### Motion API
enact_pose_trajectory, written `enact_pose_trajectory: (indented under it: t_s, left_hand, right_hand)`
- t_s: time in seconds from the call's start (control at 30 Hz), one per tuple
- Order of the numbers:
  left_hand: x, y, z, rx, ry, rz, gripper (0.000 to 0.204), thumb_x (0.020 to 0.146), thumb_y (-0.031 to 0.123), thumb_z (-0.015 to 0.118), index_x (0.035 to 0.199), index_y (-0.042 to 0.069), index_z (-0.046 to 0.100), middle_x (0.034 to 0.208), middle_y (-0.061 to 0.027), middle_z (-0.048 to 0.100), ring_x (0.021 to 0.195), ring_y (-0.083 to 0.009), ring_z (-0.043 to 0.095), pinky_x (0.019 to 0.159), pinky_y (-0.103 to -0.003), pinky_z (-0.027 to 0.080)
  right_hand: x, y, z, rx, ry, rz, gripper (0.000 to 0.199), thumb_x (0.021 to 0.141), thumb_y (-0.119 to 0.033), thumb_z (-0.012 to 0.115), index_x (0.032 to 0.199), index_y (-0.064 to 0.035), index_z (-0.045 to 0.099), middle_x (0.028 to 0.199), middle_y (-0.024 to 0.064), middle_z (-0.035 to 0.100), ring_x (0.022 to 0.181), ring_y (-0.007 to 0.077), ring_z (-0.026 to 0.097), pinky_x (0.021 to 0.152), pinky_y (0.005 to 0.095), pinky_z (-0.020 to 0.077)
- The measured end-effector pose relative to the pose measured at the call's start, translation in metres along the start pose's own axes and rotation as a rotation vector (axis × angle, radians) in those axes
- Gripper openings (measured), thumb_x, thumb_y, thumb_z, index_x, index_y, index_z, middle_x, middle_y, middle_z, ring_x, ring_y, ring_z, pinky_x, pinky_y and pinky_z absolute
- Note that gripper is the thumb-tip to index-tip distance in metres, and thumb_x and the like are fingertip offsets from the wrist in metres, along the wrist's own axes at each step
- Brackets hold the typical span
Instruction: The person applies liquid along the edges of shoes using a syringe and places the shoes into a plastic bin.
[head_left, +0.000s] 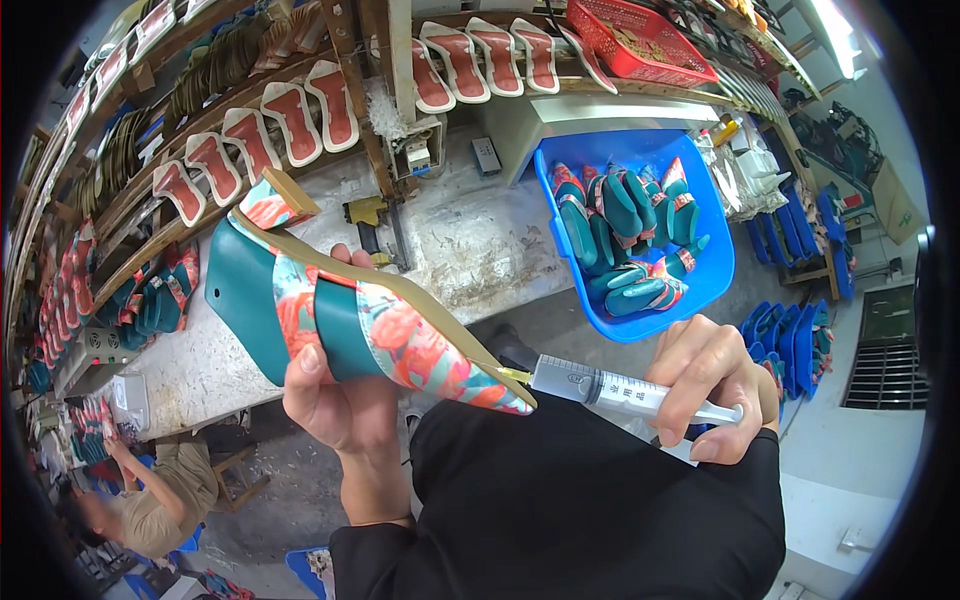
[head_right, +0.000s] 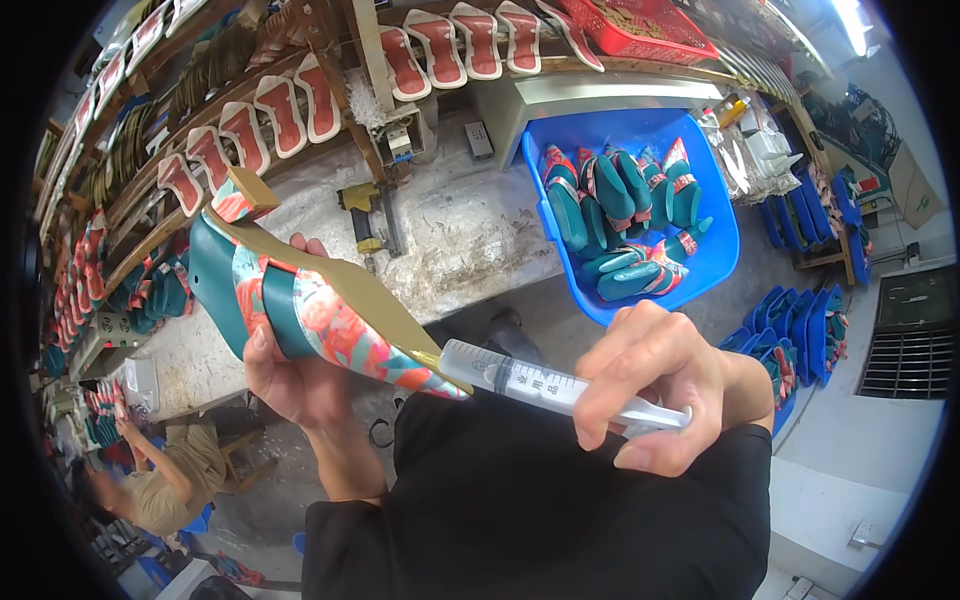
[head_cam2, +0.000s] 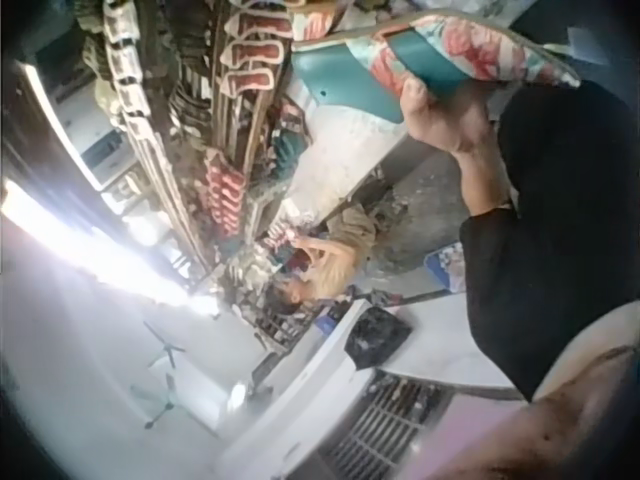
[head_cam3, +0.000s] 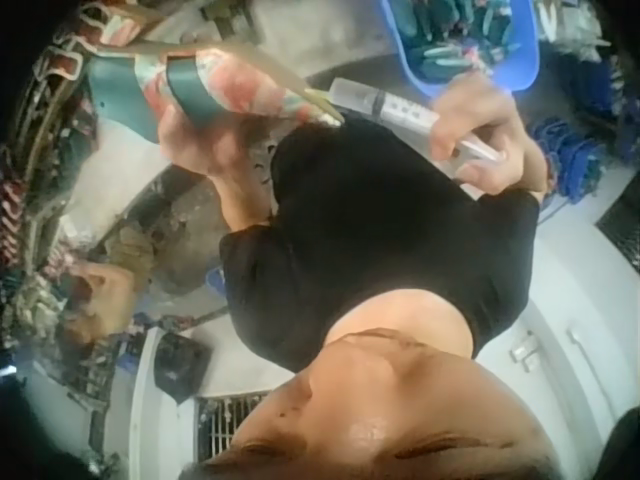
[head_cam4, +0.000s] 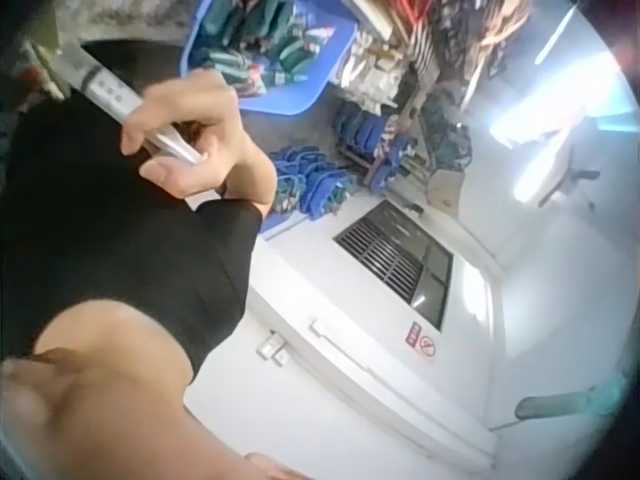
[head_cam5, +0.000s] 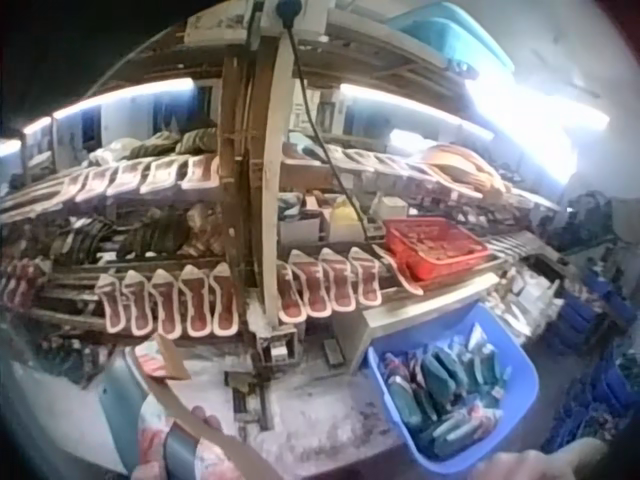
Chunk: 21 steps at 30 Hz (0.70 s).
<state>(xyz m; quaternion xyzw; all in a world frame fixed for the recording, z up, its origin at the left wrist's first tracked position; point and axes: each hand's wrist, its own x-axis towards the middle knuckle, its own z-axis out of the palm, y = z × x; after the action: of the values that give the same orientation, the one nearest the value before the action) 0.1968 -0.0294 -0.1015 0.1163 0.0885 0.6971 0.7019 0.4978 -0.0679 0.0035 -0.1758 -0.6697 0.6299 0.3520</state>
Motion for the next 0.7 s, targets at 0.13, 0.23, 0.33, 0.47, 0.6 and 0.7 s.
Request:
enact_pose_trajectory:
  t_s: [0.13, 0.23, 0.33, 0.47, 0.6, 0.7]
  left_hand:
    - [0.005, 0.004, -0.003, -0.072, 0.046, 0.004, 0.077, 0.085, 0.010, 0.059, 0.154, 0.000, 0.028, 0.157, -0.0283, 0.030, 0.149, -0.0414, 0.024, 0.123, -0.060, 0.018]
    - [0.007, 0.008, -0.006, -0.157, 0.125, -0.008, 0.072, 0.087, 0.008, 0.059, 0.152, -0.002, 0.031, 0.154, -0.0303, 0.032, 0.148, -0.0422, 0.025, 0.124, -0.059, 0.013]
    - [0.012, 0.015, -0.009, -0.201, 0.183, 0.009, 0.069, 0.087, 0.005, 0.059, 0.150, -0.004, 0.032, 0.153, -0.0284, 0.035, 0.147, -0.0420, 0.027, 0.123, -0.058, 0.015]
    - [0.017, 0.022, -0.014, -0.248, 0.202, 0.033, 0.067, 0.088, 0.000, 0.059, 0.149, -0.005, 0.032, 0.152, -0.0237, 0.040, 0.145, -0.0389, 0.032, 0.123, -0.058, 0.018]
    - [0.020, 0.026, -0.018, -0.251, 0.248, 0.034, 0.056, 0.090, 0.000, 0.060, 0.143, -0.006, 0.042, 0.144, -0.0213, 0.050, 0.140, -0.0344, 0.041, 0.122, -0.056, 0.021]
    - [0.020, 0.030, -0.026, -0.224, 0.265, 0.059, 0.049, 0.092, 0.000, 0.059, 0.139, -0.005, 0.047, 0.140, -0.0185, 0.055, 0.136, -0.0307, 0.046, 0.121, -0.055, 0.024]
  right_hand:
    - [-0.003, 0.003, 0.000, 0.015, 0.001, -0.003, 0.025, 0.070, -0.008, 0.072, 0.092, 0.0035, 0.071, 0.075, 0.0111, 0.070, 0.045, 0.0154, 0.056, 0.040, 0.0265, 0.0387]
    - [-0.005, 0.004, 0.000, 0.024, 0.014, -0.016, 0.025, 0.070, -0.008, 0.071, 0.091, 0.0033, 0.072, 0.075, 0.0112, 0.070, 0.044, 0.0156, 0.057, 0.039, 0.0263, 0.0385]
    - [-0.006, 0.004, 0.000, 0.025, 0.011, -0.001, 0.024, 0.069, -0.008, 0.071, 0.091, 0.0032, 0.072, 0.075, 0.0114, 0.070, 0.043, 0.0159, 0.057, 0.039, 0.0264, 0.0386]
    - [-0.010, 0.008, 0.000, 0.031, 0.022, -0.019, 0.024, 0.070, -0.009, 0.071, 0.091, 0.0030, 0.071, 0.074, 0.0114, 0.070, 0.043, 0.0162, 0.057, 0.039, 0.0266, 0.0388]
    - [-0.013, 0.009, 0.000, 0.031, 0.033, -0.019, 0.025, 0.070, -0.010, 0.072, 0.092, 0.0027, 0.071, 0.074, 0.0114, 0.070, 0.043, 0.0168, 0.057, 0.039, 0.0269, 0.0392]
    - [-0.014, 0.010, 0.000, 0.029, 0.027, -0.024, 0.025, 0.071, -0.010, 0.072, 0.092, 0.0028, 0.071, 0.074, 0.0115, 0.070, 0.043, 0.0169, 0.057, 0.039, 0.0272, 0.0390]
